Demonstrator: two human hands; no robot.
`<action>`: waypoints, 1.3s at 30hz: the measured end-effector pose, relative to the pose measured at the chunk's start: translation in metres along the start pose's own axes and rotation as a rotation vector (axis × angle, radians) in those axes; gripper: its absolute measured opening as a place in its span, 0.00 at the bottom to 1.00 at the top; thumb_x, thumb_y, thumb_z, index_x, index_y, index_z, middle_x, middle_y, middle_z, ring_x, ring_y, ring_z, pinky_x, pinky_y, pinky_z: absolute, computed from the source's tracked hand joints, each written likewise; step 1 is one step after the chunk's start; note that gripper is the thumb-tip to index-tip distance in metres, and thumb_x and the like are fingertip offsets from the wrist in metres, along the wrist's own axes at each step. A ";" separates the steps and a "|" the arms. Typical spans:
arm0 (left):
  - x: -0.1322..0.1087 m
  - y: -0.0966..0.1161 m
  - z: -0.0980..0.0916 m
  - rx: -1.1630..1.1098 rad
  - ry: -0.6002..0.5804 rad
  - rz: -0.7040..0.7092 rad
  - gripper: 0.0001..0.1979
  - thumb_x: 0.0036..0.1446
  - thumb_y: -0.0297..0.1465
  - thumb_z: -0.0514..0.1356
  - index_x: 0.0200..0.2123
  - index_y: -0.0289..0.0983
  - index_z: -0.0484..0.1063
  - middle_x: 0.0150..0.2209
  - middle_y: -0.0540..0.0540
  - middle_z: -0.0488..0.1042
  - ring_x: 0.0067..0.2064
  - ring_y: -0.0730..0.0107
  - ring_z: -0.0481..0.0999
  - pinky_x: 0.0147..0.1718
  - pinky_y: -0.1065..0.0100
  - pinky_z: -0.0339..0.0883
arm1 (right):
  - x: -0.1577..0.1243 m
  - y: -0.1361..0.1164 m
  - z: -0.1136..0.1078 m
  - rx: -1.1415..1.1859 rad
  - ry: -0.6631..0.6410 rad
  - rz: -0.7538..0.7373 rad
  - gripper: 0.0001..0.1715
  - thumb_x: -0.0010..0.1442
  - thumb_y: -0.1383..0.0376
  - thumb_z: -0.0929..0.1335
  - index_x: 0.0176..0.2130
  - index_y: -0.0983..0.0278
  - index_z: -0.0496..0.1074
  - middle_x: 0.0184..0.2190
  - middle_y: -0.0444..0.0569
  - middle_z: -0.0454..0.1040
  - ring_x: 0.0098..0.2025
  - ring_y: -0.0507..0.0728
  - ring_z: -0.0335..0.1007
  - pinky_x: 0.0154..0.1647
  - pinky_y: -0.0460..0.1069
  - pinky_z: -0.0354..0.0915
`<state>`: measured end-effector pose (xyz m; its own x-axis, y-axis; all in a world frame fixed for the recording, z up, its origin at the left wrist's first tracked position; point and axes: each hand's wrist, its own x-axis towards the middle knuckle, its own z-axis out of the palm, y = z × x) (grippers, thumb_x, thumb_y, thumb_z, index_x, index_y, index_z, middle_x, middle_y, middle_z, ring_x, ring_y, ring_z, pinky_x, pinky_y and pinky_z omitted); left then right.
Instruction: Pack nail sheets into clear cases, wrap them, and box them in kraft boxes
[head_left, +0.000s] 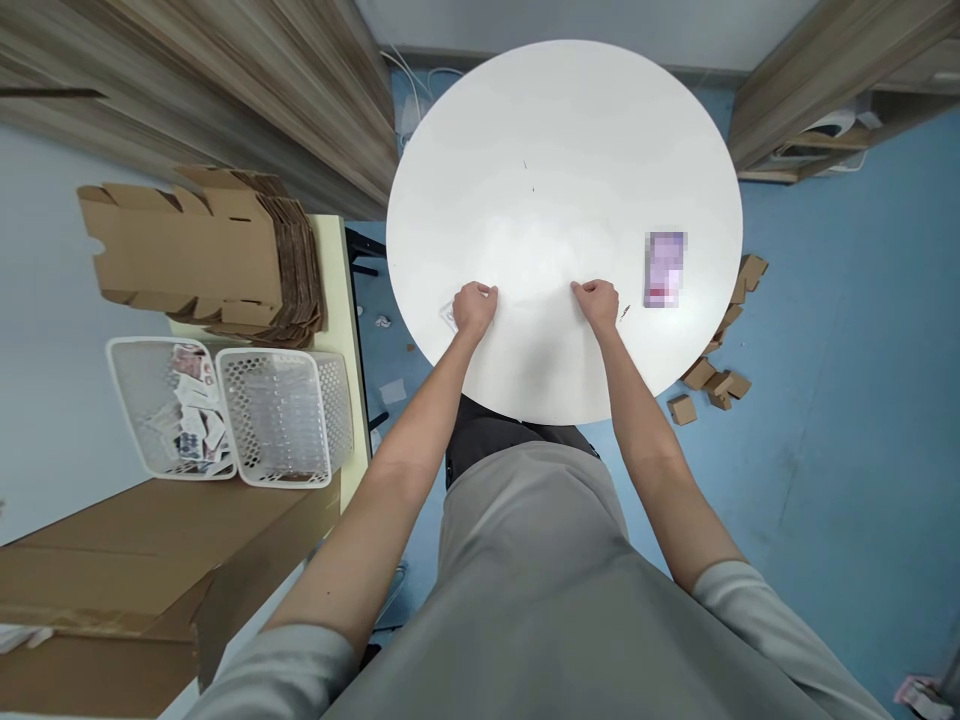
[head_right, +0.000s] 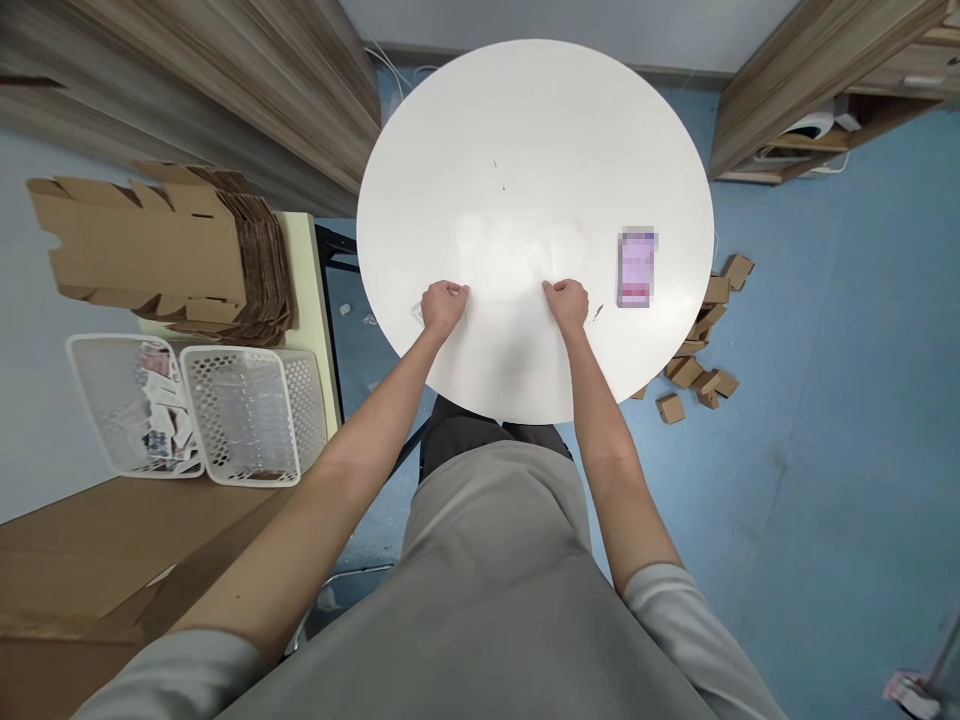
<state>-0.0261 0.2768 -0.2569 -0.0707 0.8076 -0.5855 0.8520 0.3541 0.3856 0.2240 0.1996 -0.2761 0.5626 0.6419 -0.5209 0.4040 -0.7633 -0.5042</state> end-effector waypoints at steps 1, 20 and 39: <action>0.004 0.003 -0.001 0.009 0.002 0.014 0.11 0.73 0.38 0.61 0.46 0.41 0.82 0.52 0.42 0.86 0.56 0.53 0.83 0.57 0.60 0.71 | 0.003 -0.002 0.000 -0.005 0.003 -0.013 0.13 0.68 0.57 0.72 0.34 0.60 0.75 0.37 0.53 0.82 0.43 0.63 0.76 0.52 0.57 0.70; 0.009 0.009 0.013 -0.016 -0.006 0.068 0.05 0.69 0.33 0.62 0.42 0.43 0.79 0.47 0.44 0.85 0.52 0.53 0.83 0.52 0.58 0.71 | -0.003 0.004 -0.010 -0.040 0.055 -0.060 0.10 0.72 0.60 0.68 0.38 0.61 0.76 0.41 0.54 0.83 0.44 0.63 0.77 0.51 0.57 0.70; 0.018 0.019 0.001 0.074 -0.039 0.093 0.09 0.71 0.31 0.57 0.47 0.43 0.78 0.50 0.42 0.85 0.54 0.50 0.82 0.53 0.55 0.72 | -0.016 -0.001 -0.009 -0.087 0.014 -0.004 0.11 0.73 0.61 0.66 0.40 0.60 0.76 0.45 0.55 0.84 0.47 0.64 0.78 0.54 0.57 0.70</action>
<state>-0.0105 0.2977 -0.2603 0.0295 0.8157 -0.5777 0.8899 0.2417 0.3867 0.2215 0.1892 -0.2610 0.5705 0.6444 -0.5092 0.4673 -0.7646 -0.4440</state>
